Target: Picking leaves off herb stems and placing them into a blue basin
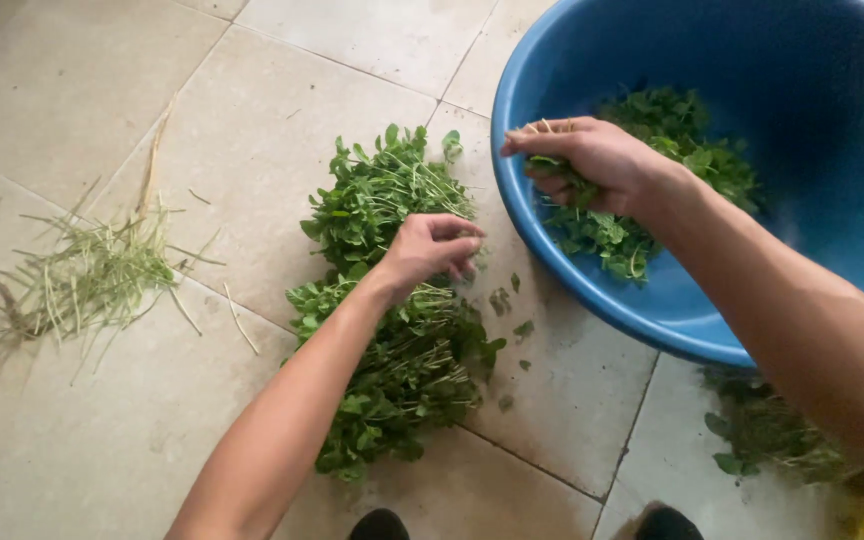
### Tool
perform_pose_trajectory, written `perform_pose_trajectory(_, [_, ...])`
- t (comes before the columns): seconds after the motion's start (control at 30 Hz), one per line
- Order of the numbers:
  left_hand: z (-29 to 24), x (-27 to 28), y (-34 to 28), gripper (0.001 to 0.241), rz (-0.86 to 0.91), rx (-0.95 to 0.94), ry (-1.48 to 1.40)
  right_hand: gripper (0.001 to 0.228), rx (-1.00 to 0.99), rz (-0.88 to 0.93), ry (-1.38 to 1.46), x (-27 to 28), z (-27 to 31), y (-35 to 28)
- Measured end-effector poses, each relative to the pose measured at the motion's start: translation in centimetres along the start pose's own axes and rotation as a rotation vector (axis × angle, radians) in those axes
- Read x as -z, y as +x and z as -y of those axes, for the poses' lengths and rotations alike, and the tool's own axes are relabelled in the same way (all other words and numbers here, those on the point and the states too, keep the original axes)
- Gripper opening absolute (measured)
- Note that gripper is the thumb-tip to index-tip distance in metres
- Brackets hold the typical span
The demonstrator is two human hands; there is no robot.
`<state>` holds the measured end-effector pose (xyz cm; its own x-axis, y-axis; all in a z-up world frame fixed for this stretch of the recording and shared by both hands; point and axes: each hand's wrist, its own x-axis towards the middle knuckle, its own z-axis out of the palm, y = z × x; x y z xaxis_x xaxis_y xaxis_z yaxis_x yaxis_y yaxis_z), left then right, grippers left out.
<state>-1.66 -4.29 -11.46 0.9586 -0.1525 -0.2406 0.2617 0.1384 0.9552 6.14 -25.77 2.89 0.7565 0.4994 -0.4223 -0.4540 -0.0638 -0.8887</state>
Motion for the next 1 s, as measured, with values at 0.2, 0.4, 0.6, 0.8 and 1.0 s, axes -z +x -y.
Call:
perform_pose_trajectory(0.2, [-5.0, 0.4, -1.3, 0.027, -0.222, -0.032, -0.183, 0.017, -0.006, -0.001, -0.196, -2.1, -1.1, 0.0])
perform_pose_trajectory(0.4, [-4.6, 1.0, 0.1, 0.031, -0.374, -0.063, -0.302, 0.013, 0.073, 0.032, -0.231, -3.1, -1.5, 0.3])
perform_pose_trajectory(0.6, [-5.0, -0.4, -0.1, 0.031, -0.414, -0.084, -0.332, 0.015, 0.103, 0.064, -0.191, -3.0, -2.5, 1.9])
perform_pose_trajectory(0.8, [-4.7, -1.3, -0.1, 0.029, -0.444, -0.135, -0.336, 0.012, 0.204, -0.031, -0.272, -3.8, -2.5, 1.6])
perform_pose_trajectory(1.0, [-4.3, -1.5, -0.3, 0.028, -0.487, -0.246, -0.300, 0.008, 0.283, -0.067, -0.461, -4.5, -1.8, 1.2])
